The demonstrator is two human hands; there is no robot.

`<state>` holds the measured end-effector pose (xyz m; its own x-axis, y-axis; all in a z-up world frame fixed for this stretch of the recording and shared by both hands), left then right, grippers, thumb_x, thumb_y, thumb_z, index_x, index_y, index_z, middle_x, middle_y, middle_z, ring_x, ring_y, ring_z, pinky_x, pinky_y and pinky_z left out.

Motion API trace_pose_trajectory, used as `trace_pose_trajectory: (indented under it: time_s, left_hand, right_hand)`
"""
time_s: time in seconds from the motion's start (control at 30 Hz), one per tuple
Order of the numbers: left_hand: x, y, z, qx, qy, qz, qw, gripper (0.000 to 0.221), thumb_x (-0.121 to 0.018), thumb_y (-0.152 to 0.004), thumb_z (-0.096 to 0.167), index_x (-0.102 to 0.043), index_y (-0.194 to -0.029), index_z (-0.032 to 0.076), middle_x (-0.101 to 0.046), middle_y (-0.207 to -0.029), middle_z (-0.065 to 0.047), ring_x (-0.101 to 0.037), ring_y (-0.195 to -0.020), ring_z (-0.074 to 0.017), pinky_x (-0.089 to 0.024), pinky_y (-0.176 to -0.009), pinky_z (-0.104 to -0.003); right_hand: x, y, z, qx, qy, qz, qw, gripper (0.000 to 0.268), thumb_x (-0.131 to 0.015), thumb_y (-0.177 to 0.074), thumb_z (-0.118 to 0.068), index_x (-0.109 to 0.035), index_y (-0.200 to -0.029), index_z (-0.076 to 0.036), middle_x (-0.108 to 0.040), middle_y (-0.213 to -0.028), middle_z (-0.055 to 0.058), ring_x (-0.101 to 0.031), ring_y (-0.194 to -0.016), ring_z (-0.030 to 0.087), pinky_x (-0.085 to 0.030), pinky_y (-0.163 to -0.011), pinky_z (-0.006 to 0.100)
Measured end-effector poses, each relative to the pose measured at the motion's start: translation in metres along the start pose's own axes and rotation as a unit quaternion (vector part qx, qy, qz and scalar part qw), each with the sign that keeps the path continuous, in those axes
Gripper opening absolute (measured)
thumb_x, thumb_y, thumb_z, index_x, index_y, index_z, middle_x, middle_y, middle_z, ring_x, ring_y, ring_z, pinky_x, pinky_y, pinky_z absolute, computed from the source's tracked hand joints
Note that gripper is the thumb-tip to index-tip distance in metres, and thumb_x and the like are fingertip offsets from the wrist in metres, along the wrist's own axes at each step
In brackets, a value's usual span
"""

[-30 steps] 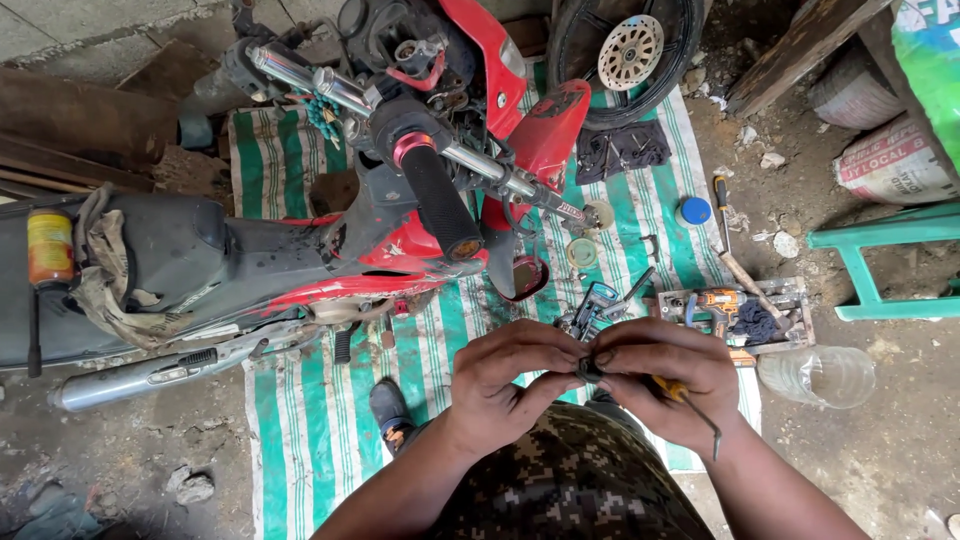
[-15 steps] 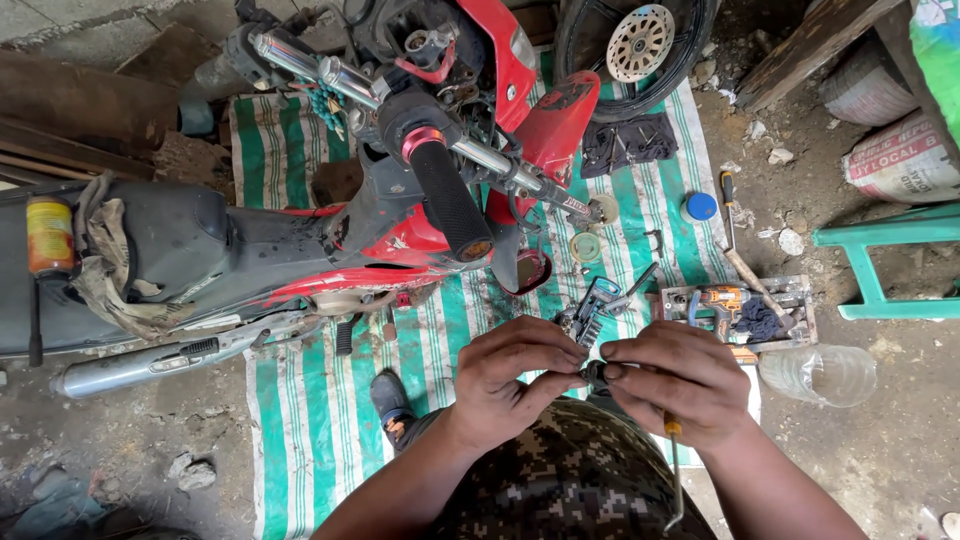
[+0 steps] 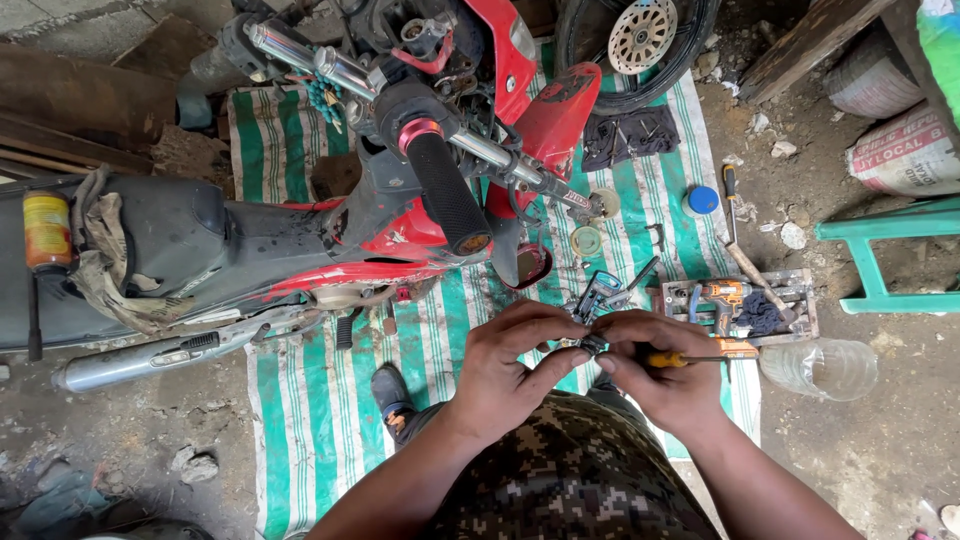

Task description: Repairing the brake lever pivot and associated components on a motorcycle using hand tools.

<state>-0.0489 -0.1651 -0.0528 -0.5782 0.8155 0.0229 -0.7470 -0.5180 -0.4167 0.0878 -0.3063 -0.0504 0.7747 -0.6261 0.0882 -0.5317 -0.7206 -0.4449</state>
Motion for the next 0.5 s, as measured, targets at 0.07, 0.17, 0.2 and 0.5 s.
trace_pose_trajectory:
  time_s: [0.07, 0.17, 0.2, 0.5]
  left_hand:
    - [-0.001, 0.0, 0.001, -0.009, -0.002, 0.008, 1.0, 0.02, -0.086, -0.099, 0.009, -0.084, -0.12, 0.011, -0.082, -0.104, -0.012, -0.078, -0.092, -0.0278, -0.066, -0.07, -0.037]
    - [-0.001, 0.002, 0.0, -0.013, 0.002, 0.016, 1.0, 0.019, -0.087, -0.098, 0.007, -0.084, -0.116, 0.01, -0.083, -0.103, -0.011, -0.078, -0.092, -0.0269, -0.065, -0.069, -0.035]
    - [-0.001, 0.003, -0.002, -0.008, 0.007, 0.017, 1.0, 0.019, -0.087, -0.098, 0.007, -0.084, -0.116, 0.009, -0.083, -0.103, -0.012, -0.078, -0.091, -0.0276, -0.066, -0.069, -0.036]
    - [-0.006, 0.017, 0.008, -0.039, -0.083, 0.022, 0.996, 0.012, -0.084, -0.101, 0.014, -0.075, -0.109, 0.011, -0.079, -0.107, -0.009, -0.081, -0.1, -0.027, -0.07, -0.089, -0.042]
  right_hand:
    - [-0.002, 0.003, 0.001, -0.016, -0.006, 0.0, 1.0, 0.011, -0.087, -0.085, 0.002, -0.079, -0.093, 0.004, -0.068, -0.068, 0.015, -0.062, -0.058, 0.018, -0.055, -0.051, 0.033]
    - [-0.006, 0.002, -0.003, -0.031, -0.006, 0.0, 1.0, 0.009, -0.086, -0.086, 0.003, -0.079, -0.091, 0.004, -0.066, -0.065, 0.014, -0.061, -0.056, 0.017, -0.052, -0.049, 0.033]
    - [-0.008, -0.001, -0.005, -0.028, 0.0, -0.001, 1.0, 0.008, -0.086, -0.086, 0.002, -0.079, -0.09, 0.004, -0.066, -0.065, 0.014, -0.06, -0.055, 0.017, -0.052, -0.048, 0.032]
    - [-0.006, 0.036, 0.007, -0.119, 0.027, -0.001, 0.993, 0.019, -0.085, -0.092, -0.013, -0.081, -0.107, -0.001, -0.086, -0.112, 0.018, -0.087, -0.102, 0.029, -0.074, -0.091, 0.037]
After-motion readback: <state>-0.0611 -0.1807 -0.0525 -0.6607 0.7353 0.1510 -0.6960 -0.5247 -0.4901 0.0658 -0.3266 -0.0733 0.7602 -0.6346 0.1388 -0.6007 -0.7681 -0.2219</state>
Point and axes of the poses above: each hand's wrist, its own y-axis away from the middle knuckle, its own x-axis out of the back of the hand, z = x × y, the point moved 6 cm from there along -y, towards the middle knuckle
